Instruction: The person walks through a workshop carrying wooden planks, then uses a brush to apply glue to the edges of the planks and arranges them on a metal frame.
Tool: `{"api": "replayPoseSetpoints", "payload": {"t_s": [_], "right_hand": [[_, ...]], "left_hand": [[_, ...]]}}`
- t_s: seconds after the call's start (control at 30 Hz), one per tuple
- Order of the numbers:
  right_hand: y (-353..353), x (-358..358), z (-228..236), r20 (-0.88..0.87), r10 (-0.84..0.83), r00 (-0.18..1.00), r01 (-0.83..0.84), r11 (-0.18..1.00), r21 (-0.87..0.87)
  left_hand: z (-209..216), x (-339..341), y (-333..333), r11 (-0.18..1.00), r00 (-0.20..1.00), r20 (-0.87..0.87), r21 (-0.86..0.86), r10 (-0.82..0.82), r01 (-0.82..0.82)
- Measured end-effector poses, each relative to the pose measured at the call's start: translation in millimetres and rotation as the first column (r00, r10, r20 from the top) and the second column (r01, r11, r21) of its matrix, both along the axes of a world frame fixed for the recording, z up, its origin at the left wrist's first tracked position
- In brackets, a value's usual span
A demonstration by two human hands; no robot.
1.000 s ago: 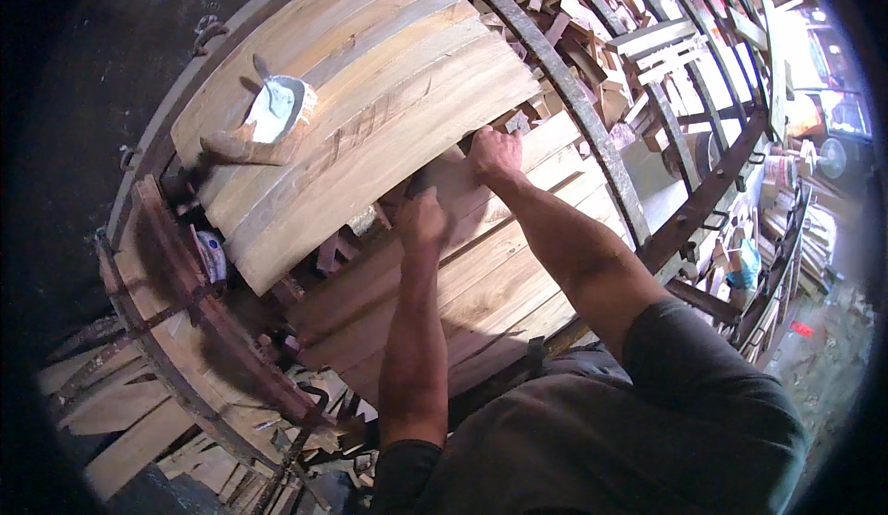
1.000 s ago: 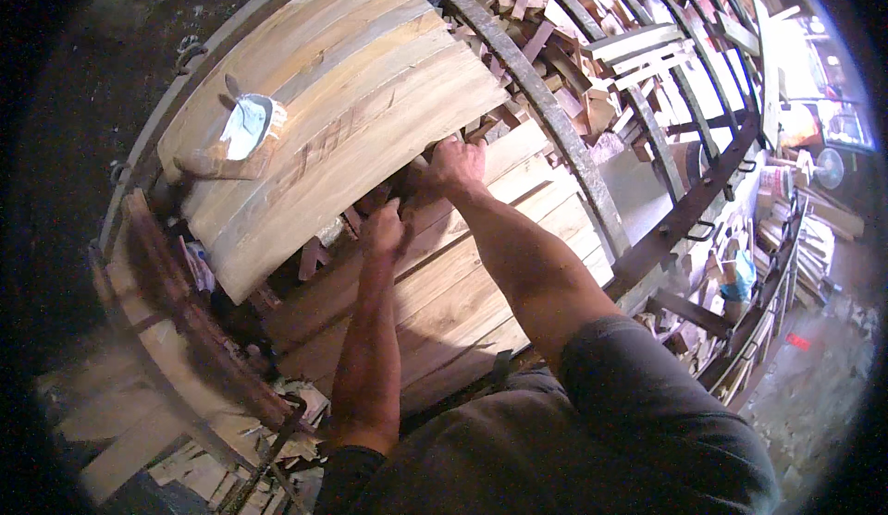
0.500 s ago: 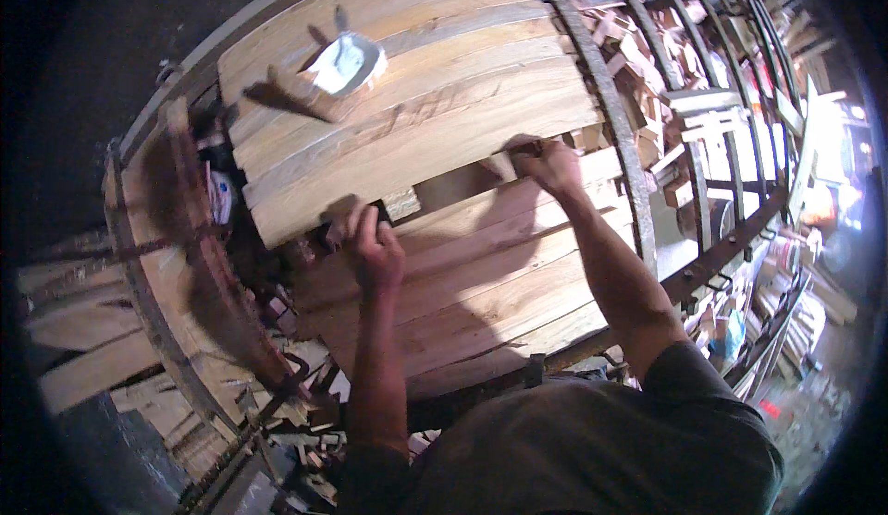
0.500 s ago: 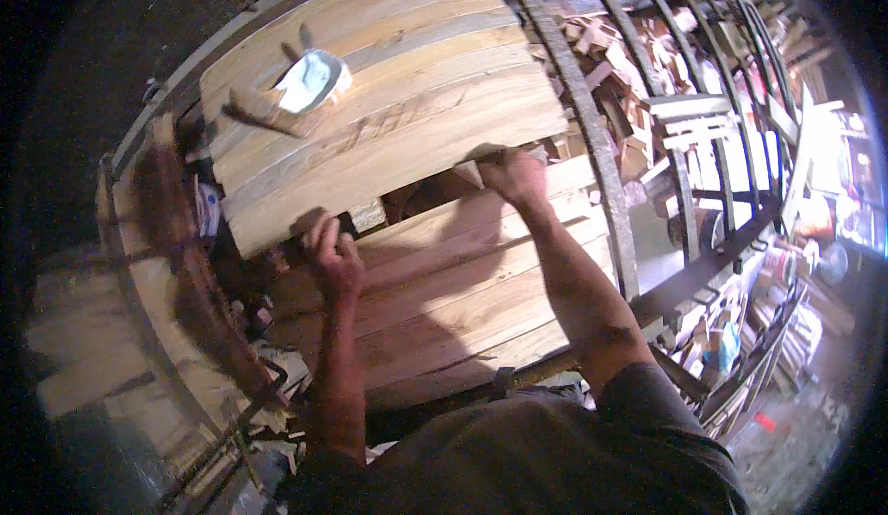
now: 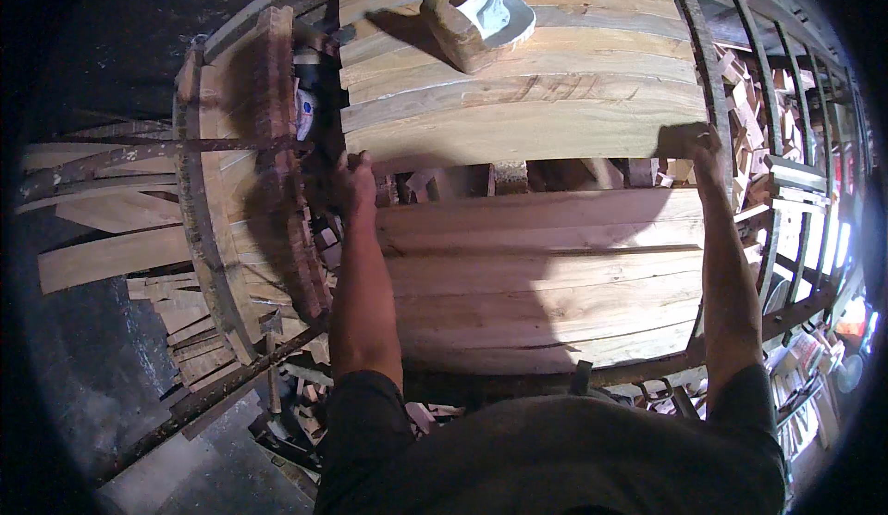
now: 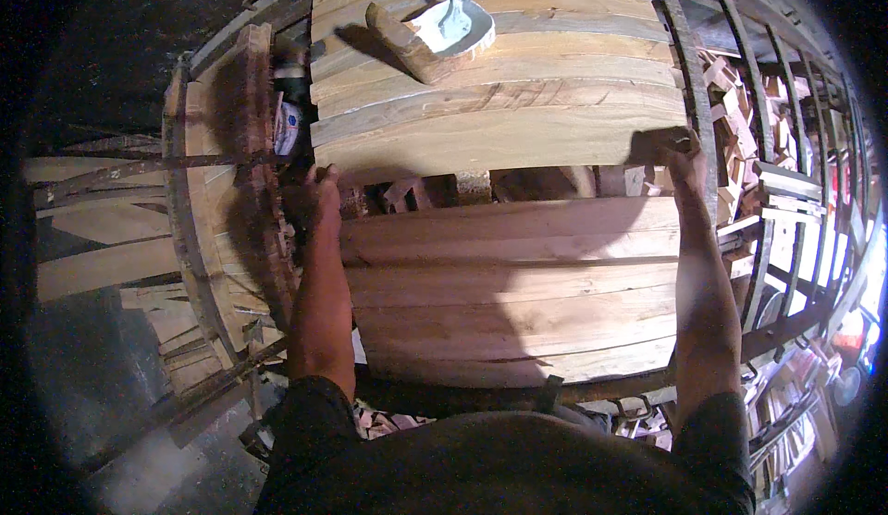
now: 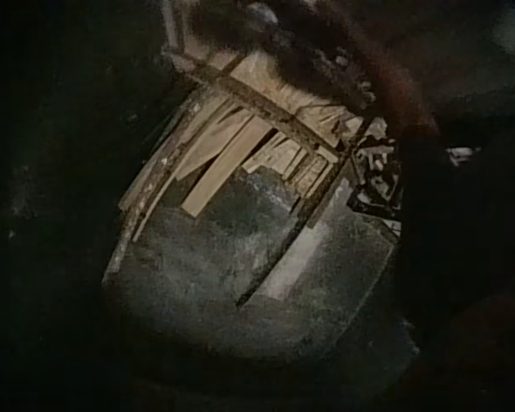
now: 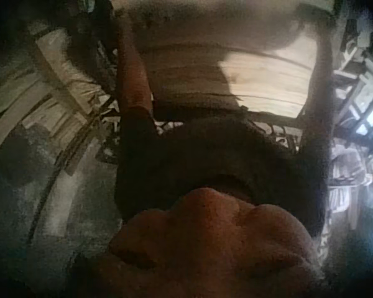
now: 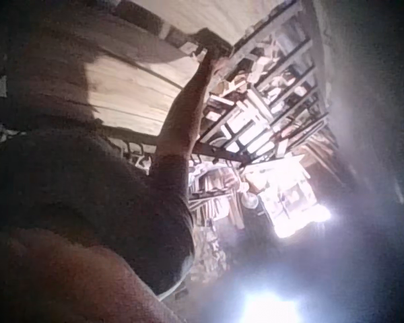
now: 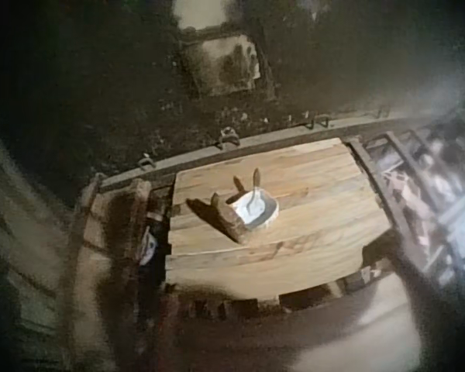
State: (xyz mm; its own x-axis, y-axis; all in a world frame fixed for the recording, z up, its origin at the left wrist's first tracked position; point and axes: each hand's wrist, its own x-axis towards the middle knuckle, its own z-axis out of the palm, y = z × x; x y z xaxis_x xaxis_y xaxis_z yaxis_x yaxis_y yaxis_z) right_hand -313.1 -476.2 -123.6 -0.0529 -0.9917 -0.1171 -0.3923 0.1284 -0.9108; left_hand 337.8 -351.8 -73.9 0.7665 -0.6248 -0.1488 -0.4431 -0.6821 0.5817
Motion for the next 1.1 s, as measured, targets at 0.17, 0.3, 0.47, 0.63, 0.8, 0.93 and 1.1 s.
{"api": "replayPoseSetpoints", "payload": {"t_s": [0.17,0.3,0.47,0.63,0.8,0.93,1.1], "right_hand": [[-5,14,20,0.073,-0.018,0.997,0.010,0.994,0.113],[-4,-14,13,0.144,0.079,0.986,-0.089,0.994,0.068],[-4,-4,44,0.402,0.062,0.914,-0.103,0.991,0.083],[13,-19,50,0.526,-0.345,0.777,0.295,0.938,0.180],[28,-25,54,0.573,-0.387,0.723,0.322,0.922,0.216],[45,-32,53,0.460,-0.439,0.772,0.382,0.898,0.217],[55,-22,60,0.398,-0.450,0.799,0.422,0.892,0.163]], "left_hand": [[-92,66,-1,0.998,0.996,0.094,-0.064,-0.007,0.013],[-65,63,-26,0.985,0.991,-0.073,0.128,-0.110,0.119],[-43,53,-22,0.998,0.998,-0.064,-0.063,-0.023,0.019],[-32,62,13,0.776,0.745,-0.667,-0.485,-0.030,-0.403],[-36,65,49,0.717,0.534,-0.841,-0.422,-0.081,-0.555],[-31,56,67,0.690,0.609,-0.785,-0.505,-0.116,-0.518],[-8,22,68,0.755,0.735,-0.674,-0.517,-0.068,-0.404]]}}
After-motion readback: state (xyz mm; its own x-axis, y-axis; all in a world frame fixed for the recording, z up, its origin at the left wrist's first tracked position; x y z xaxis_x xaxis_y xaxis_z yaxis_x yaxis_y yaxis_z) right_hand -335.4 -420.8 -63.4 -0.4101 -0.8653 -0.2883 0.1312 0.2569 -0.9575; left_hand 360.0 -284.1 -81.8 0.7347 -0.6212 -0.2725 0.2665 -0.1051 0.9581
